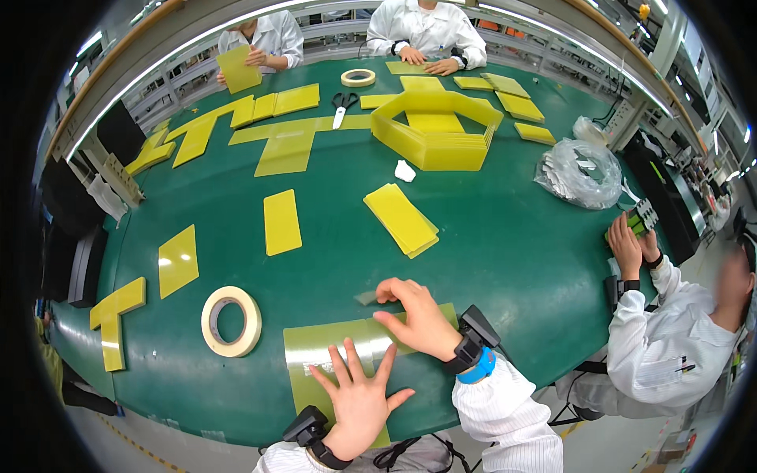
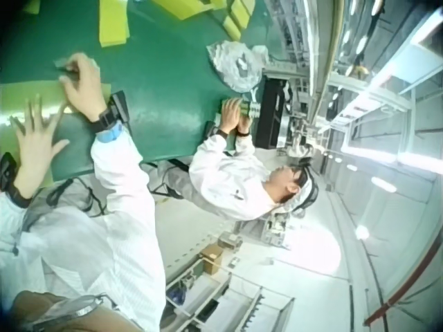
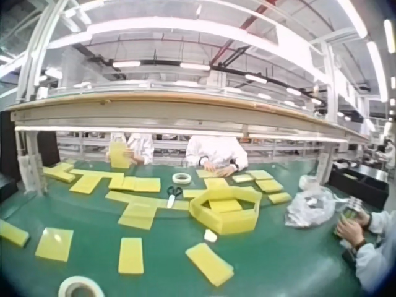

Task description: Taping yellow components together on a green assembly line surface

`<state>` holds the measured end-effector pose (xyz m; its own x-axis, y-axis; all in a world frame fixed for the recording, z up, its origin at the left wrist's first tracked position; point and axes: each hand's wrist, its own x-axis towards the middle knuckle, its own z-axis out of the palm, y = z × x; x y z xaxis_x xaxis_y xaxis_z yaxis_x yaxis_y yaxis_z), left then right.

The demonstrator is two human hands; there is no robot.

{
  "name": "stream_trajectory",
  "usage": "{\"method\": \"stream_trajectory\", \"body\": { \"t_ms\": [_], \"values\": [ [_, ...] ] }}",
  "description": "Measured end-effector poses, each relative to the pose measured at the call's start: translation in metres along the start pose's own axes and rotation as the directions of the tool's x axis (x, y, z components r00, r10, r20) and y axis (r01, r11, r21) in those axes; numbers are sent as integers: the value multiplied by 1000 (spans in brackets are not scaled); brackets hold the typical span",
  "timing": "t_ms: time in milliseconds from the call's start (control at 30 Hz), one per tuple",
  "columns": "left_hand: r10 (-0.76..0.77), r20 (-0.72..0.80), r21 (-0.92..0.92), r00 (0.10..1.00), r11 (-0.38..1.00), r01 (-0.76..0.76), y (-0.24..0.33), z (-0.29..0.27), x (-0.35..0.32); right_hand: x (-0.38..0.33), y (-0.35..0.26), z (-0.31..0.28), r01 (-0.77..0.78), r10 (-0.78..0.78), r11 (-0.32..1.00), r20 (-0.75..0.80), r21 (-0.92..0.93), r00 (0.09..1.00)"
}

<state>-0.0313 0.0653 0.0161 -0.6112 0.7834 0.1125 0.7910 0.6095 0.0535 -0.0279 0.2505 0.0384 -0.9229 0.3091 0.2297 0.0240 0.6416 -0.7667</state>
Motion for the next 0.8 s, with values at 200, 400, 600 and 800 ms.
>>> {"method": "stream_trajectory", "body": {
  "t_ms": [200, 400, 600, 800],
  "values": [
    [-1, -4, -46, 1000, 999, 1, 1, 1, 1, 0, 4, 5, -131, 114, 986, 159, 103, 981],
    [9, 16, -66, 1000, 998, -7, 0, 0, 2, 2, 7, 7, -158, 128, 973, 179, 166, 976],
    [17, 19, -84, 1000, 996, -15, 0, -1, 3, 3, 6, 7, -196, 158, 960, 193, 199, 968],
    [22, 12, -82, 1000, 996, -21, 0, -1, 4, 4, 4, 5, -164, 132, 971, 179, 174, 975]
  ]
}}
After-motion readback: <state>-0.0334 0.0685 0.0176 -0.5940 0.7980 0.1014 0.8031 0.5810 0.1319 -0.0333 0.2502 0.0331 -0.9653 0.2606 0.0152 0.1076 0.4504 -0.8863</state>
